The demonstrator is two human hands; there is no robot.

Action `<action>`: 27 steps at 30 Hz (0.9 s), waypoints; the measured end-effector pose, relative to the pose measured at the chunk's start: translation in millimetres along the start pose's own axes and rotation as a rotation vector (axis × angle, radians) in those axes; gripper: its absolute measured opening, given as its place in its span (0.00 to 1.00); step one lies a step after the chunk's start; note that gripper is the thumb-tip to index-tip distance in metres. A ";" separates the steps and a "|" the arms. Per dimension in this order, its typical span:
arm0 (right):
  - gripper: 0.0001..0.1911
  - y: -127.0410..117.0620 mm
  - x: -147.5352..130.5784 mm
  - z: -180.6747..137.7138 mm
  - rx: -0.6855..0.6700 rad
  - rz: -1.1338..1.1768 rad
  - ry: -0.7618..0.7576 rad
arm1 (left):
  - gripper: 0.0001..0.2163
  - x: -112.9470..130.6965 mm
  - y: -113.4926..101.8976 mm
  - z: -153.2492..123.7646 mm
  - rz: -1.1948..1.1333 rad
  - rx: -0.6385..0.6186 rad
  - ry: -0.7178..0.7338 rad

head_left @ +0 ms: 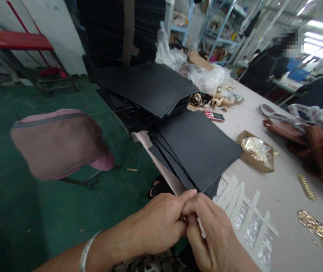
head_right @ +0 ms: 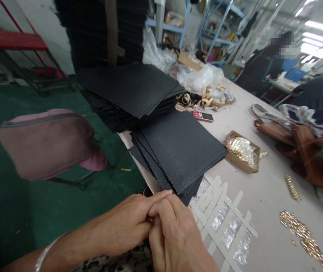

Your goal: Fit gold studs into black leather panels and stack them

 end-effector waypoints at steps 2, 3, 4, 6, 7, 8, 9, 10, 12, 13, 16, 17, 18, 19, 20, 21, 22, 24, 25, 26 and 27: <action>0.11 -8.0 8.2 1.8 0.059 0.004 0.032 | 0.28 -2.0 -0.5 1.1 -0.115 0.028 -0.009; 0.11 -14.5 15.5 3.9 0.095 -0.014 0.049 | 0.25 -3.6 -1.0 1.7 -0.193 0.050 -0.029; 0.11 -22.2 25.0 6.9 0.134 -0.048 0.066 | 0.23 -5.7 -1.5 2.4 -0.278 0.078 -0.053; 0.11 -38.8 48.8 16.3 0.211 -0.146 0.099 | 0.22 -10.4 -2.6 3.7 -0.437 0.156 -0.094; 0.10 -46.5 62.1 22.4 0.239 -0.201 0.118 | 0.23 -13.0 -3.1 4.3 -0.495 0.205 -0.103; 0.10 -53.2 75.3 29.1 0.255 -0.262 0.144 | 0.24 -15.6 -3.2 5.0 -0.537 0.251 -0.100; 0.10 -58.6 87.5 36.1 0.255 -0.330 0.173 | 0.25 -18.3 -2.9 5.6 -0.564 0.286 -0.092; 0.10 -62.4 97.9 42.8 0.243 -0.404 0.201 | 0.26 -21.4 -2.2 6.3 -0.579 0.310 -0.089; 0.11 -65.8 111.6 53.5 0.192 -0.552 0.245 | 0.27 -28.1 0.0 7.5 -0.584 0.331 -0.095; 0.11 -65.6 114.4 56.4 0.167 -0.602 0.255 | 0.27 -31.4 1.2 8.1 -0.581 0.331 -0.102; 0.11 -60.3 108.8 52.4 0.124 -0.600 0.224 | 0.26 -39.5 3.8 10.6 -0.614 0.332 -0.087; 0.11 -57.4 103.8 46.8 0.115 -0.561 0.205 | 0.24 -41.1 4.1 11.7 -0.639 0.335 -0.054; 0.11 -54.1 98.1 39.5 0.104 -0.507 0.189 | 0.21 -42.5 4.5 13.1 -0.669 0.336 -0.020; 0.12 -50.4 92.5 31.1 0.091 -0.441 0.179 | 0.19 -43.8 4.9 14.6 -0.702 0.340 0.008; 0.12 -46.5 87.3 22.0 0.073 -0.367 0.177 | 0.17 -45.2 5.4 16.2 -0.737 0.348 0.027; 0.12 -42.3 82.9 12.6 0.053 -0.285 0.183 | 0.16 -46.8 6.1 17.6 -0.774 0.362 0.034; 0.12 -38.0 79.8 3.4 0.033 -0.201 0.191 | 0.15 -48.4 6.9 18.9 -0.809 0.381 0.035; 0.13 -30.6 78.2 -13.9 0.014 -0.057 0.209 | 0.14 -49.8 8.6 19.6 -0.822 0.422 0.033; 0.12 -28.1 80.0 -21.9 0.032 -0.003 0.230 | 0.14 -49.1 9.4 18.8 -0.796 0.432 0.033; 0.11 -26.8 83.6 -29.7 0.070 0.046 0.266 | 0.14 -47.5 10.2 17.2 -0.756 0.426 0.033; 0.10 -26.6 88.7 -37.4 0.124 0.098 0.317 | 0.13 -45.0 11.0 14.5 -0.712 0.402 0.030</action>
Point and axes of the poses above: each hand's wrist, its own z-axis towards the middle knuckle, its own y-axis out of the palm, x = y × z, the point moved 2 cm from there along z, towards the middle knuckle, and after that the axes turned 12 degrees about -x, right-handed, at the moved point
